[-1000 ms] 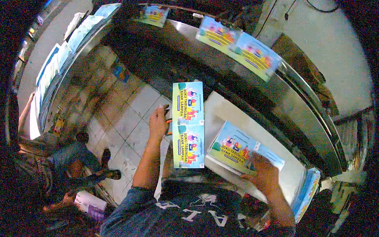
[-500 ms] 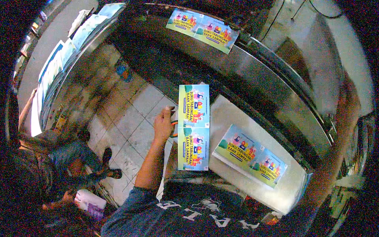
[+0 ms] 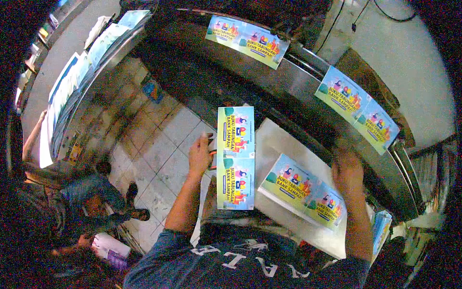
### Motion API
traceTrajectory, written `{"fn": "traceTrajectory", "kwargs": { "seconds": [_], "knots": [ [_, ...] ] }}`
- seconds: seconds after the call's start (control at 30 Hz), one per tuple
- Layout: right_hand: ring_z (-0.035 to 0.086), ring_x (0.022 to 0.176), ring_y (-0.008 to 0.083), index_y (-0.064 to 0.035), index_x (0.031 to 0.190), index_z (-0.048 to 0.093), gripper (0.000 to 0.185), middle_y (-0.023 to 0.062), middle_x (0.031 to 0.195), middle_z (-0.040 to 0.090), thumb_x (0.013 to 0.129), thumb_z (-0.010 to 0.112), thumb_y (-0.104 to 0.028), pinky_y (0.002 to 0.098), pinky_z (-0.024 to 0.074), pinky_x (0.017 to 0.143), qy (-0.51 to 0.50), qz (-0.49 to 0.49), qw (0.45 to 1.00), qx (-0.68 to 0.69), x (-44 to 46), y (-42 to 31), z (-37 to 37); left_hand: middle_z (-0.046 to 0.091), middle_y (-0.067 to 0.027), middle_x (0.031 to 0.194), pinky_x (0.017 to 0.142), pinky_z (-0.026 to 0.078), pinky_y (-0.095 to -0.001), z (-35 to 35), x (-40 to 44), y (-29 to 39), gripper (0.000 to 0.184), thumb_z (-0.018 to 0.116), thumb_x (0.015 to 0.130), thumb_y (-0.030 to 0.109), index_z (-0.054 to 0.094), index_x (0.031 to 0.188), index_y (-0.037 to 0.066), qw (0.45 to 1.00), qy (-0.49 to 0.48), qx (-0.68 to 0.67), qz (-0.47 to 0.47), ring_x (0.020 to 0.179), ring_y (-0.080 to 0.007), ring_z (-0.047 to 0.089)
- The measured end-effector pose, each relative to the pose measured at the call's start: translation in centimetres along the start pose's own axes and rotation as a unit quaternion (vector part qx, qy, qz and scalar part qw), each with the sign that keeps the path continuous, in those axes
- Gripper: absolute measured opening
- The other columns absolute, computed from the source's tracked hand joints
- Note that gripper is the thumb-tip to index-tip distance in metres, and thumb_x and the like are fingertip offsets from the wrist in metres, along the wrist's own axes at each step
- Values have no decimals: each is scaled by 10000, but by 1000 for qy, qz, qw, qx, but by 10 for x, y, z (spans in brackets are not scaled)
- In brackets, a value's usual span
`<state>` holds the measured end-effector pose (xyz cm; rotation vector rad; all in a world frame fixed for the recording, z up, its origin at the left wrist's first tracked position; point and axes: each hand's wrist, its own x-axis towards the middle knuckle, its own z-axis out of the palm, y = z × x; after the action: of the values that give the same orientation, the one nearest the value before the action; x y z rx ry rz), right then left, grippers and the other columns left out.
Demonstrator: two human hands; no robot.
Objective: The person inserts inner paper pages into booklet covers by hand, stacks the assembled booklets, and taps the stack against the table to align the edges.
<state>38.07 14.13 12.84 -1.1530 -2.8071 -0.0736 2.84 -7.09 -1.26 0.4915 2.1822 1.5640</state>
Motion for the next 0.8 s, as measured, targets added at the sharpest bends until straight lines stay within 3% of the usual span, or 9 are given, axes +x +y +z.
{"fn": "traceTrajectory", "kwargs": {
  "seconds": [0.17, 0.23, 0.33, 0.5, 0.57, 0.63, 0.7, 0.77, 0.8],
  "knots": [
    [421, 1270, 360, -34, 1299, 502, 725, 195, 1383, 442, 698, 770, -339, 418, 365, 1060, -202, -36, 976, 73, -83, -71, -20, 673, -216, 948, 789, 483, -356, -1, 0, -7, 533, 411, 971, 456, 646, 1076, -11, 995, 5, 84, 48, 904, -275, 649],
    [419, 1270, 366, -27, 1298, 500, 741, 204, 1383, 438, 692, 770, -356, 418, 373, 1054, -175, -43, 982, 53, -100, -70, 0, 675, -201, 949, 797, 483, -357, 4, 8, -20, 517, 393, 985, 421, 645, 1084, -19, 999, -30, 3, 40, 889, -274, 644],
    [428, 1264, 362, -16, 1292, 500, 746, 207, 1377, 442, 691, 766, -370, 419, 390, 1039, -145, -52, 988, 25, -115, -61, 3, 673, -191, 948, 792, 483, -361, 13, 10, -24, 511, 377, 995, 398, 645, 1089, -27, 989, -6, 80, 125, 879, -270, 639],
    [497, 1203, 317, -60, 1229, 560, 756, 136, 1321, 511, 617, 811, -426, 420, 433, 991, -157, -49, 986, 22, -100, -63, 10, 682, -202, 981, 777, 482, -395, -5, 1, -1, 529, 383, 986, 426, 638, 1109, -20, 995, 10, 89, 44, 907, -302, 651],
    [511, 1188, 307, -62, 1226, 564, 801, 126, 1310, 524, 567, 845, -418, 402, 450, 975, -189, -35, 981, 33, -87, -50, -2, 682, -203, 965, 771, 481, -394, -5, 5, -14, 526, 387, 984, 425, 636, 1105, -21, 994, 2, 88, 69, 897, -299, 654],
    [545, 1139, 312, -46, 1234, 552, 812, 138, 1308, 526, 565, 853, -394, 380, 475, 945, -233, 6, 955, 183, -75, -33, -9, 683, -204, 948, 766, 480, -393, 7, 7, -16, 524, 390, 982, 424, 635, 1102, -23, 992, -18, 77, 99, 886, -295, 656],
    [577, 1075, 320, -30, 1227, 548, 754, 152, 1294, 533, 605, 838, -343, 368, 498, 906, -246, -8, 952, 182, -69, -28, -18, 681, -210, 927, 763, 476, -389, 4, 4, -10, 500, 391, 982, 402, 633, 1086, -24, 997, -14, -71, -9, 863, -288, 657],
    [544, 1134, 352, -95, 1231, 534, 582, 159, 1257, 557, 711, 747, -245, 424, 451, 970, -284, -43, 933, 218, -65, -19, -26, 677, -213, 929, 783, 476, -392, 0, 1, -6, 504, 394, 974, 419, 638, 1076, -9, 997, 3, 60, 55, 881, -330, 650],
    [590, 1038, 386, -85, 1193, 565, 443, 179, 1157, 608, 761, 653, -129, 444, 474, 926, -311, -21, 924, 223, -57, -21, -39, 675, -214, 930, 793, 476, -394, -2, -1, -3, 505, 396, 969, 428, 641, 1071, -2, 988, 18, 126, 85, 889, -351, 647]
  ]
}}
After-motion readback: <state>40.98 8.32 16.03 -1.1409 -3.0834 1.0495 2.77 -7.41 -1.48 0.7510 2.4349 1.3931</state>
